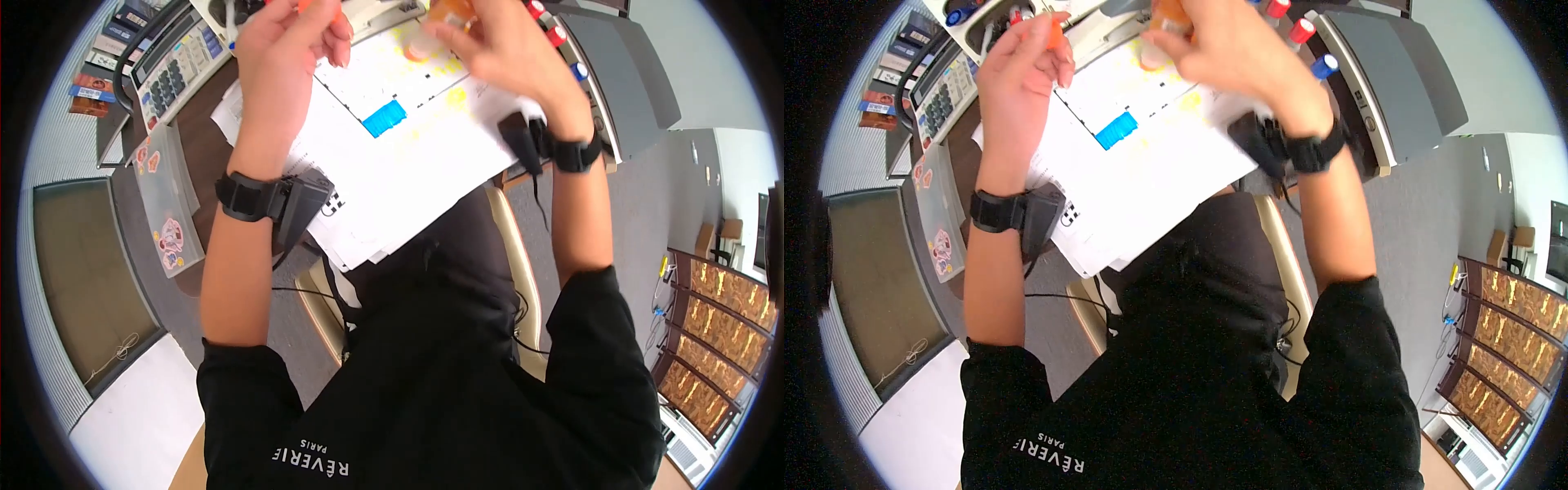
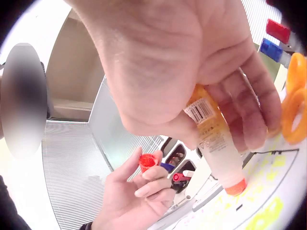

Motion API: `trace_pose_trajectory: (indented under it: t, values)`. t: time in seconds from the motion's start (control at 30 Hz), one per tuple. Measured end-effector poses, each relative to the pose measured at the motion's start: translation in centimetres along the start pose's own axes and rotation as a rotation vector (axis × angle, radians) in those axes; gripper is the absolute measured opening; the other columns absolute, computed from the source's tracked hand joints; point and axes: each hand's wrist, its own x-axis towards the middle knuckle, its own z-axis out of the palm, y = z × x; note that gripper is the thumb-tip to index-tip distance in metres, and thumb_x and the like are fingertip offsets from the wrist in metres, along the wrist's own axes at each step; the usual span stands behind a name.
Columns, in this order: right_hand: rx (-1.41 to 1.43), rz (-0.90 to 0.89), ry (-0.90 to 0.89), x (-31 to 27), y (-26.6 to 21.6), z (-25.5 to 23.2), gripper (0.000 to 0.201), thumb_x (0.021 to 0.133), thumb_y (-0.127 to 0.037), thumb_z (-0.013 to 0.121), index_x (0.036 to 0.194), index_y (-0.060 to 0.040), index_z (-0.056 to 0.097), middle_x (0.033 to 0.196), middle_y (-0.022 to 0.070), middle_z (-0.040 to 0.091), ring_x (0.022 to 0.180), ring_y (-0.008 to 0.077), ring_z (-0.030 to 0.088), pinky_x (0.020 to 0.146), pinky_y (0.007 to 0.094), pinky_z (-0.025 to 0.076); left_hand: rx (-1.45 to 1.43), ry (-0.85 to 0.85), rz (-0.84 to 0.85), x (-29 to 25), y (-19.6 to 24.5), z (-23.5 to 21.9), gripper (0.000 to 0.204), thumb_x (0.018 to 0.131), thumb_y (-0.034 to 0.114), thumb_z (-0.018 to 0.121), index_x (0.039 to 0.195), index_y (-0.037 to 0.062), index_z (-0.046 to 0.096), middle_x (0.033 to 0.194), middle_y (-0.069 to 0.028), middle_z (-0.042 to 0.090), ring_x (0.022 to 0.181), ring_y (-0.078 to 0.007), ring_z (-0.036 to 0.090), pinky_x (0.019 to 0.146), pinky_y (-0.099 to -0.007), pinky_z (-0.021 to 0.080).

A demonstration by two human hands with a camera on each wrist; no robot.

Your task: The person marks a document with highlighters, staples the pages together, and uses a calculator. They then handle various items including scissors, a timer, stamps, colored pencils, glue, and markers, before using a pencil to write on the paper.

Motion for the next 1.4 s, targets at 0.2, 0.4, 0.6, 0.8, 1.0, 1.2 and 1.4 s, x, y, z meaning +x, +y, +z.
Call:
trace_pose_trajectory:
  t: [0.2,0.4,0.6,0.8,1.0,1.2,1.4]
  values:
    - [0.066,0.097,0.273,-3.9,0.2,2.6,0.029,0.089,-0.018,0.072,0.109,-0.0041,0.056,0.074,0.014,0.07,0.057,0.0233,0.068,0.055,0.0343,0.05,-0.038,-0.026,0.01,-0.3,0.6,1.4,0.027,0.102,0.016,0.06,0.121,-0.003,0.063,0.097,-0.0115,0.069,0.07,-0.014,0.062,0.06,-0.0259,0.044]
    - [0.697,0.285,0.518,-5.0,0.4,4.7,0.025,0.095,-0.013,0.069,0.113,-0.0035,0.054,0.084,0.0079,0.069,0.061,0.0091,0.063,0.053,0.0225,0.047,0.125,-0.013,-0.019,-0.4,0.6,1.8,0.03,0.095,0.005,0.067,0.123,-0.0039,0.062,0.108,-0.0151,0.072,0.076,-0.0138,0.065,0.064,-0.0243,0.05]
    - [1.213,0.244,0.534,-5.2,0.2,5.0,0.029,0.099,-0.012,0.064,0.121,-0.003,0.048,0.085,0.01,0.067,0.062,0.0145,0.065,0.059,0.0257,0.051,0.088,-0.055,-0.081,-0.6,0.3,1.8,0.036,0.089,-0.004,0.073,0.123,-0.0068,0.061,0.113,-0.0179,0.072,0.089,-0.0165,0.07,0.077,-0.0263,0.057]
    - [1.214,0.197,0.477,-5.7,0.0,5.8,0.03,0.098,-0.011,0.065,0.122,-0.0036,0.047,0.097,0.0105,0.065,0.072,0.0156,0.067,0.064,0.0275,0.053,0.156,-0.181,-0.244,-1.1,0.6,2.4,0.036,0.087,-0.004,0.075,0.122,-0.0077,0.065,0.108,-0.0157,0.073,0.095,-0.0178,0.072,0.085,-0.0287,0.058]
    - [1.158,0.212,0.38,-5.9,0.0,5.2,0.034,0.096,-0.009,0.069,0.121,-0.0022,0.047,0.113,0.012,0.059,0.078,0.0159,0.068,0.069,0.028,0.055,0.148,-0.16,-0.224,-1.4,1.0,3.0,0.038,0.084,-0.007,0.076,0.12,-0.0072,0.066,0.106,-0.0142,0.073,0.096,-0.0181,0.071,0.087,-0.0302,0.058]
    - [1.074,0.129,0.351,-6.2,0.2,5.3,0.035,0.097,-0.015,0.063,0.125,-0.0009,0.047,0.112,0.0135,0.059,0.082,0.0171,0.066,0.076,0.0315,0.055,0.192,-0.152,-0.228,-1.5,0.8,3.0,0.038,0.083,-0.008,0.076,0.12,-0.0071,0.066,0.107,-0.0137,0.073,0.098,-0.0174,0.07,0.088,-0.0307,0.058]
    - [1.126,0.142,0.316,-6.0,0.2,5.6,0.044,0.099,-0.031,0.055,0.128,-0.0001,0.045,0.108,0.0142,0.06,0.08,0.0162,0.063,0.075,0.03,0.052,0.218,-0.13,-0.231,-1.3,0.9,2.6,0.038,0.084,-0.009,0.076,0.12,-0.0078,0.066,0.109,-0.0145,0.072,0.099,-0.0177,0.07,0.09,-0.0305,0.057]
